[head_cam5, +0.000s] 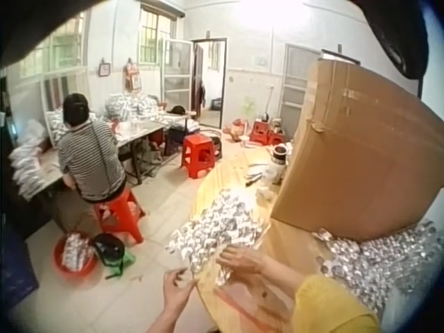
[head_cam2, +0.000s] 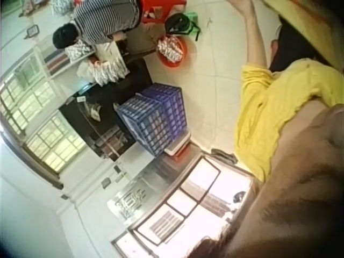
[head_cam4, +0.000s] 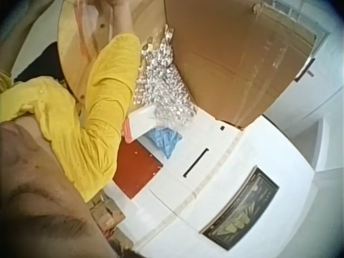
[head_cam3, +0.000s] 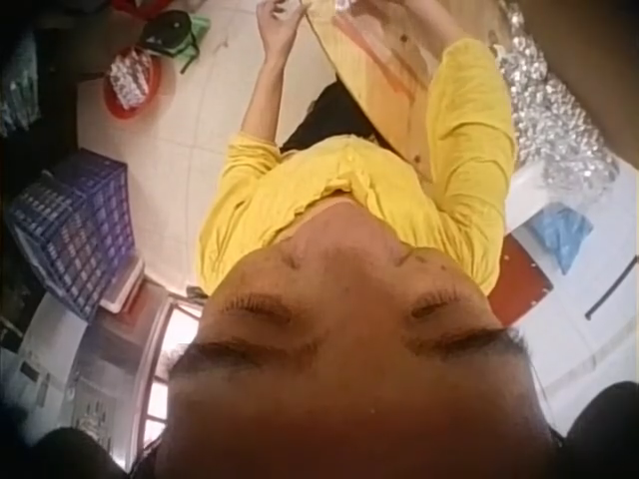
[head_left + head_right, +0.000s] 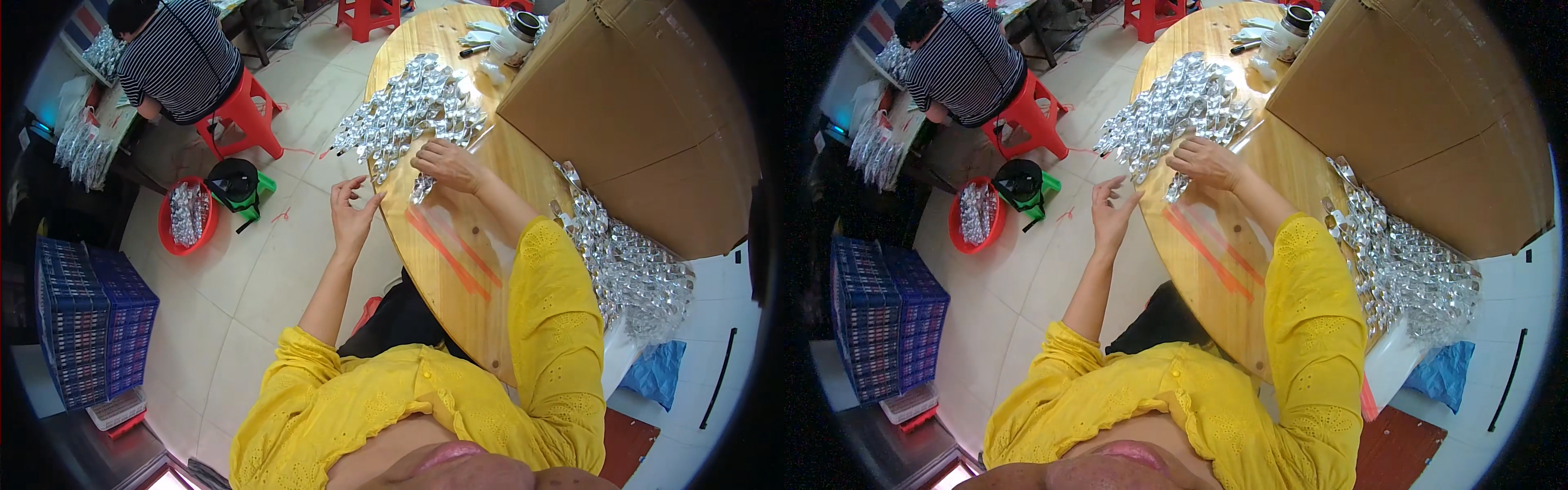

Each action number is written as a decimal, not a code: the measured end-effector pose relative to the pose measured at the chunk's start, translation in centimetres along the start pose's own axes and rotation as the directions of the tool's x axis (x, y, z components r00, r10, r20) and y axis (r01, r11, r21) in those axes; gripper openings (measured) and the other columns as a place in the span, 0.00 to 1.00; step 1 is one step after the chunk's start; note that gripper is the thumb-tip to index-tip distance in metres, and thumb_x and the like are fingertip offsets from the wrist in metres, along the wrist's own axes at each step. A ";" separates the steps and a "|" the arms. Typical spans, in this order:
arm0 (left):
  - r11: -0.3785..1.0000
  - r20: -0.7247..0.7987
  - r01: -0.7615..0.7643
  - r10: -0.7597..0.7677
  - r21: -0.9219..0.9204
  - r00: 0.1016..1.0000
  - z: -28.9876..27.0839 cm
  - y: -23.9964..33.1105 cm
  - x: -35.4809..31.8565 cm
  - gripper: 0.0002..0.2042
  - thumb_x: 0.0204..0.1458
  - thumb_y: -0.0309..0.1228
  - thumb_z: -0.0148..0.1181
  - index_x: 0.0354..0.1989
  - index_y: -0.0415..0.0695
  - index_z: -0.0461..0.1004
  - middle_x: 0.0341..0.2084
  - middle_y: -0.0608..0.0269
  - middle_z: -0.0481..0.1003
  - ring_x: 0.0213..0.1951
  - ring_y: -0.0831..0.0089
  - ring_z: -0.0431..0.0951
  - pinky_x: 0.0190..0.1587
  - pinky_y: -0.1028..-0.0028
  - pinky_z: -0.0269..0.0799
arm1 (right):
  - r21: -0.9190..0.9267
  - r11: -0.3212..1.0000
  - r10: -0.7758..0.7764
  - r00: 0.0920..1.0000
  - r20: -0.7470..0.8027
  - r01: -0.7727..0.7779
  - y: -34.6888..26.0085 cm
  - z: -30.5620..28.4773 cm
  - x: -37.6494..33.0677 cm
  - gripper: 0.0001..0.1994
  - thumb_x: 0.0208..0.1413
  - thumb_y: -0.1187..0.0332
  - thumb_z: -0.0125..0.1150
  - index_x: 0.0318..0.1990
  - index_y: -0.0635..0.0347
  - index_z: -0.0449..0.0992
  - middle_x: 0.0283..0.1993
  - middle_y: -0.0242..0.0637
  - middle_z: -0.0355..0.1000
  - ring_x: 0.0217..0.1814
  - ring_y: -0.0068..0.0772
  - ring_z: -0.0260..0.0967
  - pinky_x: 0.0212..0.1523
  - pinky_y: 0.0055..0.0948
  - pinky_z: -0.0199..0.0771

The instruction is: Packaging silver and gold decorative items into plastic bags and a cardboard box.

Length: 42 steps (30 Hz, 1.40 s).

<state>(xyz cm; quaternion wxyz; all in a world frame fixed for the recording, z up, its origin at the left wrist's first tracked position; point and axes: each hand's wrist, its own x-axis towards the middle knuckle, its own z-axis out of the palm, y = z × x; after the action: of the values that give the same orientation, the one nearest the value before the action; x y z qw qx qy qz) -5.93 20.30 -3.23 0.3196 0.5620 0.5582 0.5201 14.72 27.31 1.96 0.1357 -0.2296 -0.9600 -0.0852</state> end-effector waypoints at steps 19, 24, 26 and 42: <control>0.940 0.084 -0.250 0.237 0.231 0.968 1.5 1.6 0.1 0.08 0.29 0.29 0.61 0.23 0.45 0.75 0.22 0.66 0.69 0.30 0.70 0.66 0.35 0.73 0.60 | -0.057 0.996 -0.069 0.996 -0.063 0.065 -0.5 0.4 0.5 0.06 0.41 0.72 0.47 0.28 0.60 0.67 0.45 0.35 0.63 0.50 0.31 0.59 0.51 0.30 0.56; 0.940 0.163 -0.283 0.254 0.189 0.953 1.2 1.2 -0.4 0.09 0.29 0.30 0.61 0.24 0.47 0.75 0.23 0.68 0.69 0.32 0.71 0.66 0.36 0.72 0.58 | 0.022 0.999 -0.023 0.999 -0.030 0.024 -1.1 0.4 0.4 0.08 0.41 0.71 0.45 0.31 0.61 0.67 0.38 0.36 0.65 0.44 0.31 0.62 0.50 0.30 0.57; 0.955 0.246 -0.284 0.256 0.086 0.935 0.8 1.4 -0.3 0.10 0.29 0.31 0.62 0.26 0.47 0.75 0.23 0.68 0.68 0.31 0.72 0.65 0.36 0.72 0.58 | 0.018 0.998 -0.054 0.998 -0.028 0.054 -0.7 0.5 0.0 0.09 0.41 0.71 0.46 0.32 0.60 0.67 0.36 0.35 0.65 0.42 0.32 0.62 0.49 0.29 0.58; 0.952 -0.024 -0.301 0.302 0.055 0.953 1.4 1.4 1.9 0.10 0.38 0.30 0.60 0.26 0.35 0.71 0.31 0.57 0.67 0.28 0.72 0.70 0.31 0.77 0.65 | 0.056 0.997 -0.047 0.994 -0.099 0.053 -1.3 -0.3 -1.2 0.10 0.36 0.72 0.52 0.30 0.59 0.67 0.35 0.34 0.66 0.42 0.32 0.63 0.49 0.31 0.59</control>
<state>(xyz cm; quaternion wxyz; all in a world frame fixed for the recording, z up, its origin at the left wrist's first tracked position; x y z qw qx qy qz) -4.48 22.25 -1.87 0.2133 0.6401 0.4838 0.5575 15.25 25.63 1.72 0.1870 -0.1968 -0.9598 -0.0717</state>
